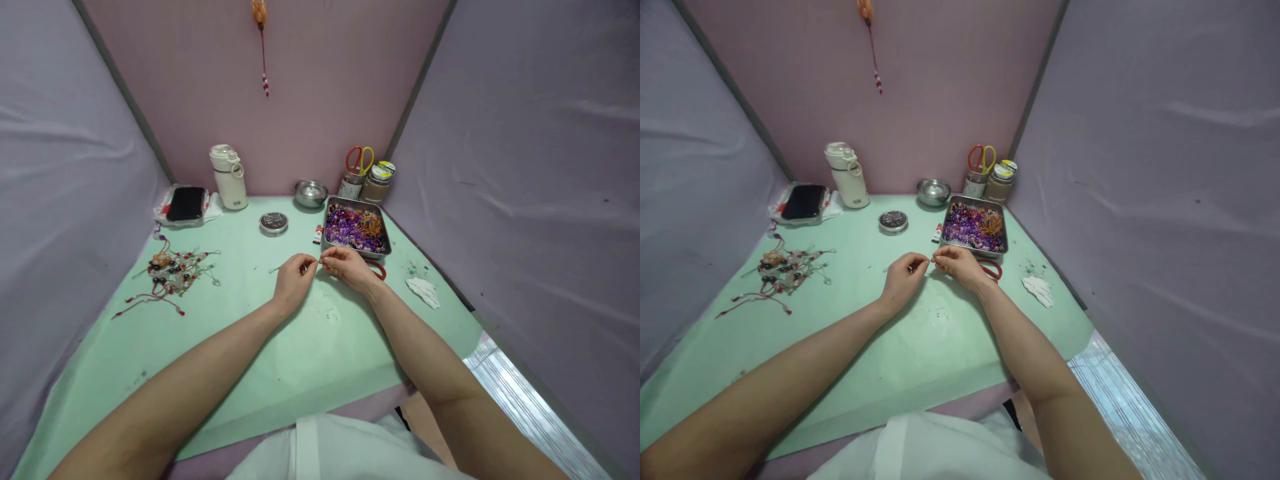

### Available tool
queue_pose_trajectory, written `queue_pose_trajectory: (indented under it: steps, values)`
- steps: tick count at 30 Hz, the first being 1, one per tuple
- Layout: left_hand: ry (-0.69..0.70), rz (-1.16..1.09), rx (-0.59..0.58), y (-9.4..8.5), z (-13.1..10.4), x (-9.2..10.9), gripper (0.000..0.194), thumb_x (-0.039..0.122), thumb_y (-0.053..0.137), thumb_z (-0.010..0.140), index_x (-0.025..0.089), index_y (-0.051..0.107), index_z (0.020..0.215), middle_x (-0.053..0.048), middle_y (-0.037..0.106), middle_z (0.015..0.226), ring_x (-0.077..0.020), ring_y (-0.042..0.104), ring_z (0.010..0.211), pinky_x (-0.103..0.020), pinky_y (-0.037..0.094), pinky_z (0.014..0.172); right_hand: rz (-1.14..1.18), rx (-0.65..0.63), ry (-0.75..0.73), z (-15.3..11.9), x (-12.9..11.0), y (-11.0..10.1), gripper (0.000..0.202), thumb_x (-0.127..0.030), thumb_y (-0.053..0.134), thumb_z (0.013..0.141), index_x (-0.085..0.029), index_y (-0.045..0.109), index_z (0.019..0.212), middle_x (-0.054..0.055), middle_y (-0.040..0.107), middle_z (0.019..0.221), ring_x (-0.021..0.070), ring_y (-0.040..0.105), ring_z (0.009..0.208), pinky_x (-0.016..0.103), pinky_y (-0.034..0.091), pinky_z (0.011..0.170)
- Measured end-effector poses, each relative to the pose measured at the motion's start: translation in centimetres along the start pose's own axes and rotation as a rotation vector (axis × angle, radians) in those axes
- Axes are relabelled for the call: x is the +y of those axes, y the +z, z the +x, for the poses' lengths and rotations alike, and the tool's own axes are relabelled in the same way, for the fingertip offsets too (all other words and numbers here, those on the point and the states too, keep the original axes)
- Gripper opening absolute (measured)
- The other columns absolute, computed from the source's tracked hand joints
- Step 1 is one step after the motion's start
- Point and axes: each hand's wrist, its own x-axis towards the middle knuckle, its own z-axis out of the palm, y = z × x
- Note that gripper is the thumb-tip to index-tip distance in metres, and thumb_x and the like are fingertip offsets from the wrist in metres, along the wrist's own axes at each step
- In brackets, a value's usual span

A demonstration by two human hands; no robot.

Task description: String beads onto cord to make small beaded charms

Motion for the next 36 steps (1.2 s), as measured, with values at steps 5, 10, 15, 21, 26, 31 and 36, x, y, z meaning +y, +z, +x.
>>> queue_pose_trajectory:
  steps: [5, 10, 15, 21, 26, 31, 36]
  values:
    - [0.118, 0.123, 0.047, -0.04, 0.07, -0.12, 0.009, 0.017, 0.059, 0.083, 0.02, 0.064, 0.077, -0.002, 0.064, 0.081, -0.0179, 0.055, 0.082, -0.031, 0.044, 0.075, 0.003, -0.029, 0.007, -0.03, 0.17, -0.02, 0.026, -0.032, 0.082, 0.062, -0.019, 0.068, 0.08, 0.0, 0.066, 0.076, 0.01, 0.057, 0.068, 0.028, 0.045, 0.068]
    - [0.138, 0.152, 0.068, 0.02, 0.02, -0.29, 0.009, 0.015, 0.061, 0.083, 0.021, 0.063, 0.077, -0.002, 0.065, 0.085, -0.0191, 0.055, 0.087, -0.034, 0.043, 0.081, -0.009, -0.04, 0.003, 0.04, 0.37, -0.11, 0.026, -0.032, 0.081, 0.063, -0.019, 0.068, 0.081, 0.001, 0.067, 0.078, 0.0097, 0.056, 0.066, 0.028, 0.044, 0.068]
    - [0.149, 0.147, 0.059, 0.07, 0.01, -0.29, 0.008, 0.015, 0.062, 0.083, 0.021, 0.063, 0.078, -0.002, 0.065, 0.085, -0.0188, 0.056, 0.086, -0.034, 0.043, 0.083, -0.011, -0.035, -0.017, 0.11, 0.57, -0.23, 0.025, -0.03, 0.081, 0.063, -0.019, 0.068, 0.081, 0.0, 0.066, 0.076, 0.0099, 0.055, 0.067, 0.028, 0.043, 0.068]
    - [0.126, 0.14, 0.049, 0.01, 0.0, -0.24, 0.008, 0.016, 0.061, 0.084, 0.021, 0.064, 0.078, -0.002, 0.065, 0.087, -0.0187, 0.056, 0.087, -0.033, 0.044, 0.081, -0.039, -0.036, -0.026, 0.07, 0.6, -0.24, 0.025, -0.03, 0.08, 0.064, -0.019, 0.068, 0.083, 0.0, 0.064, 0.076, 0.0096, 0.053, 0.065, 0.028, 0.043, 0.066]
    - [0.106, 0.147, 0.037, 0.01, -0.01, -0.19, 0.007, 0.017, 0.061, 0.084, 0.021, 0.064, 0.078, -0.003, 0.065, 0.088, -0.0188, 0.056, 0.088, -0.034, 0.044, 0.082, -0.059, -0.031, -0.024, 0.05, 0.56, -0.23, 0.023, -0.03, 0.079, 0.065, -0.02, 0.068, 0.082, -0.001, 0.064, 0.075, 0.0097, 0.052, 0.064, 0.028, 0.043, 0.065]
    - [0.09, 0.152, 0.029, 0.02, 0.02, -0.22, 0.007, 0.017, 0.061, 0.083, 0.021, 0.064, 0.078, -0.003, 0.065, 0.088, -0.0189, 0.056, 0.089, -0.034, 0.044, 0.084, -0.073, -0.027, -0.023, 0.11, 0.59, -0.26, 0.023, -0.03, 0.079, 0.064, -0.02, 0.068, 0.082, 0.0, 0.064, 0.075, 0.0109, 0.053, 0.066, 0.029, 0.043, 0.065]
    - [0.086, 0.146, 0.027, 0.04, 0.0, -0.3, 0.008, 0.016, 0.061, 0.083, 0.021, 0.064, 0.078, -0.003, 0.065, 0.088, -0.0191, 0.056, 0.089, -0.034, 0.044, 0.083, -0.075, -0.033, -0.032, 0.05, 0.55, -0.23, 0.022, -0.029, 0.078, 0.065, -0.02, 0.068, 0.082, -0.002, 0.063, 0.073, 0.0095, 0.052, 0.063, 0.027, 0.041, 0.064]
